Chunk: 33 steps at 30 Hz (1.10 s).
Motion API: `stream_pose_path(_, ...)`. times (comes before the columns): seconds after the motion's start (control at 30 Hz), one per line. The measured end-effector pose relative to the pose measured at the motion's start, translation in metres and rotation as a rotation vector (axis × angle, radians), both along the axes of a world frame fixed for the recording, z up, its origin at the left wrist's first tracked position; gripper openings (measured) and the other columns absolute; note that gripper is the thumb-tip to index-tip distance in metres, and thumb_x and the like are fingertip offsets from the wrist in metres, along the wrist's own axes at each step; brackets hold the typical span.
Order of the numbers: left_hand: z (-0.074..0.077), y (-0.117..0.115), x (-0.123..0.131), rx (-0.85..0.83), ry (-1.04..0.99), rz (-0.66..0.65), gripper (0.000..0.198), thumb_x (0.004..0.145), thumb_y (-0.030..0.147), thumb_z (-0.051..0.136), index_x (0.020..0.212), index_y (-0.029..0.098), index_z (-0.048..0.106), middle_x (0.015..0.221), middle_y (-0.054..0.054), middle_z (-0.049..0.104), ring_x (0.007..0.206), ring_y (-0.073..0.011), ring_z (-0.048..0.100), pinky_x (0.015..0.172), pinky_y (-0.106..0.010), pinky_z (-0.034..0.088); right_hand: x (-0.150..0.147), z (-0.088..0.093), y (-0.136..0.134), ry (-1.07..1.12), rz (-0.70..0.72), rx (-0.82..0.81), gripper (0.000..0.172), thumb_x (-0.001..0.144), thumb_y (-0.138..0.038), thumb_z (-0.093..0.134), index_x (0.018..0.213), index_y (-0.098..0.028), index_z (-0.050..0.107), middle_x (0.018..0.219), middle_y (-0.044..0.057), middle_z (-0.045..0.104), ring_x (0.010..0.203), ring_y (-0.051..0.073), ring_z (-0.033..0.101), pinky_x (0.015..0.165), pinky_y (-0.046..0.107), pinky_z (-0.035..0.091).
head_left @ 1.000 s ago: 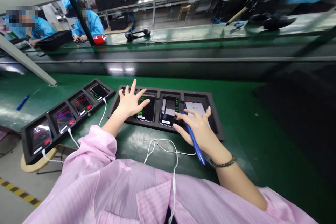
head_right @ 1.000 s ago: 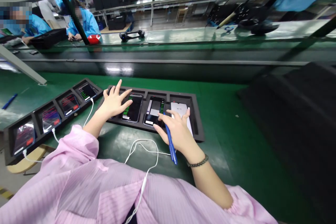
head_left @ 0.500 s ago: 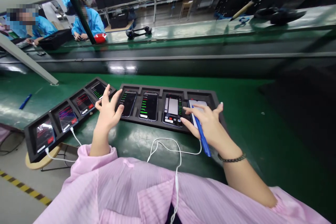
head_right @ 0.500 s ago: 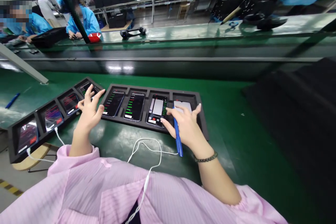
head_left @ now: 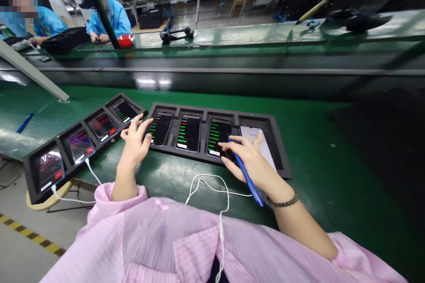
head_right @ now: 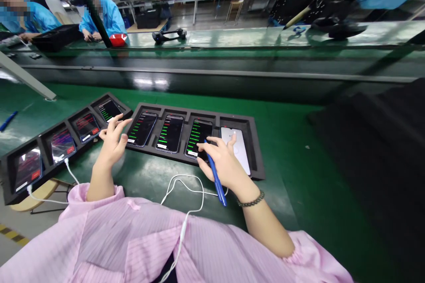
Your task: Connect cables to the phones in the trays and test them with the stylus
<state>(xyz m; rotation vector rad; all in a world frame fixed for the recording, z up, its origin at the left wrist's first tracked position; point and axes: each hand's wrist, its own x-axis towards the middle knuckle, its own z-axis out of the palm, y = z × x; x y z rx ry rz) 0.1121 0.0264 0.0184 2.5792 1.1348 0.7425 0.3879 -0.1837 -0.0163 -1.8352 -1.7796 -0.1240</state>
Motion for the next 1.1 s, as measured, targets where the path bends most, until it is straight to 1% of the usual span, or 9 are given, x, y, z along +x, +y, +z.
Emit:
stream_pose_path(0.3, -0.005, 0.003, 0.001, -0.025, -0.038, -0.032, 0.071, 0.095, 0.069, 0.015, 0.131, 0.026, 0.058, 0.148, -0.015, 0.045, 0.124, -0.0315, 0.053, 0.097, -0.048, 0.028, -0.002, -0.005, 0.003, 0.099, 0.045, -0.02, 0.014, 0.087, -0.027, 0.053, 0.097, -0.024, 0.063, 0.091, 0.006, 0.07, 0.113, 0.033, 0.06, 0.108, 0.081, 0.003)
stream_pose_path(0.37, -0.007, 0.003, 0.002, 0.0, -0.05, -0.049, 0.071, 0.095, 0.068, 0.015, 0.129, 0.025, 0.06, 0.145, -0.016, 0.048, 0.121, -0.0311, 0.055, 0.095, -0.047, 0.029, 0.001, -0.005, 0.005, 0.079, -0.055, -0.002, 0.012, 0.087, -0.031, 0.054, 0.093, -0.024, 0.062, 0.093, 0.006, 0.07, 0.111, 0.033, 0.06, 0.106, 0.082, -0.002)
stream_pose_path(0.5, -0.012, 0.004, 0.003, 0.143, -0.109, -0.097, 0.063, 0.098, 0.062, 0.02, 0.122, 0.023, 0.064, 0.135, -0.016, 0.056, 0.114, -0.0299, 0.059, 0.088, -0.044, 0.03, 0.025, -0.002, 0.0, 0.047, -0.371, 0.129, 0.016, 0.086, -0.034, 0.055, 0.093, -0.023, 0.064, 0.099, 0.008, 0.068, 0.111, 0.034, 0.058, 0.105, 0.082, -0.005)
stream_pose_path(0.63, -0.011, -0.002, 0.008, 0.357, -0.172, -0.21, 0.044, 0.101, 0.047, 0.033, 0.113, 0.021, 0.068, 0.12, -0.014, 0.065, 0.106, -0.0281, 0.062, 0.084, -0.043, 0.03, 0.056, 0.0, -0.024, 0.117, -0.465, 0.225, 0.019, 0.08, -0.029, 0.054, 0.093, -0.025, 0.068, 0.096, 0.006, 0.068, 0.108, 0.032, 0.06, 0.109, 0.078, 0.001)
stream_pose_path(0.73, -0.007, -0.017, 0.022, 0.455, -0.21, -0.363, 0.031, 0.099, 0.035, 0.042, 0.106, 0.019, 0.068, 0.106, -0.012, 0.068, 0.092, -0.0239, 0.063, 0.081, -0.042, 0.036, 0.064, -0.002, -0.04, 0.211, -0.404, 0.204, 0.02, 0.075, -0.024, 0.054, 0.088, -0.026, 0.069, 0.098, 0.005, 0.068, 0.108, 0.031, 0.061, 0.11, 0.078, 0.002)
stream_pose_path(0.83, -0.004, -0.044, 0.046, 0.454, -0.246, -0.634, 0.023, 0.097, 0.026, 0.047, 0.1, 0.016, 0.067, 0.09, -0.01, 0.069, 0.08, -0.0193, 0.063, 0.071, -0.034, 0.045, 0.059, -0.007, -0.041, 0.247, -0.268, 0.124, 0.025, 0.071, -0.02, 0.052, 0.087, -0.027, 0.07, 0.099, 0.004, 0.068, 0.11, 0.03, 0.061, 0.112, 0.075, 0.001)
stream_pose_path(0.93, -0.006, -0.077, 0.074, 0.441, -0.182, -0.871, 0.021, 0.097, 0.024, 0.048, 0.092, 0.016, 0.067, 0.079, -0.006, 0.069, 0.068, -0.0147, 0.062, 0.06, -0.028, 0.046, 0.052, -0.011, -0.034, 0.218, -0.131, 0.04, 0.029, 0.067, -0.016, 0.052, 0.086, -0.028, 0.07, 0.094, 0.002, 0.068, 0.111, 0.029, 0.06, 0.113, 0.074, -0.006)
stream_pose_path(1.0, -0.009, -0.096, 0.09, 0.453, -0.101, -0.956, 0.025, 0.098, 0.025, 0.046, 0.086, 0.017, 0.066, 0.07, -0.002, 0.066, 0.058, -0.0122, 0.06, 0.052, -0.026, 0.044, 0.053, -0.012, -0.034, 0.208, -0.112, 0.037, 0.024, 0.066, -0.015, 0.052, 0.079, -0.027, 0.069, 0.09, 0.002, 0.067, 0.109, 0.029, 0.061, 0.113, 0.073, -0.009)
stream_pose_path(1.1, -0.013, -0.117, 0.108, 0.466, -0.017, -0.991, 0.036, 0.101, 0.028, 0.04, 0.078, 0.016, 0.065, 0.057, 0.001, 0.06, 0.049, -0.0116, 0.056, 0.045, -0.027, 0.037, 0.063, -0.012, -0.047, 0.233, -0.19, 0.102, 0.017, 0.066, -0.017, 0.053, 0.07, -0.025, 0.067, 0.087, 0.002, 0.066, 0.105, 0.028, 0.063, 0.115, 0.07, -0.008)
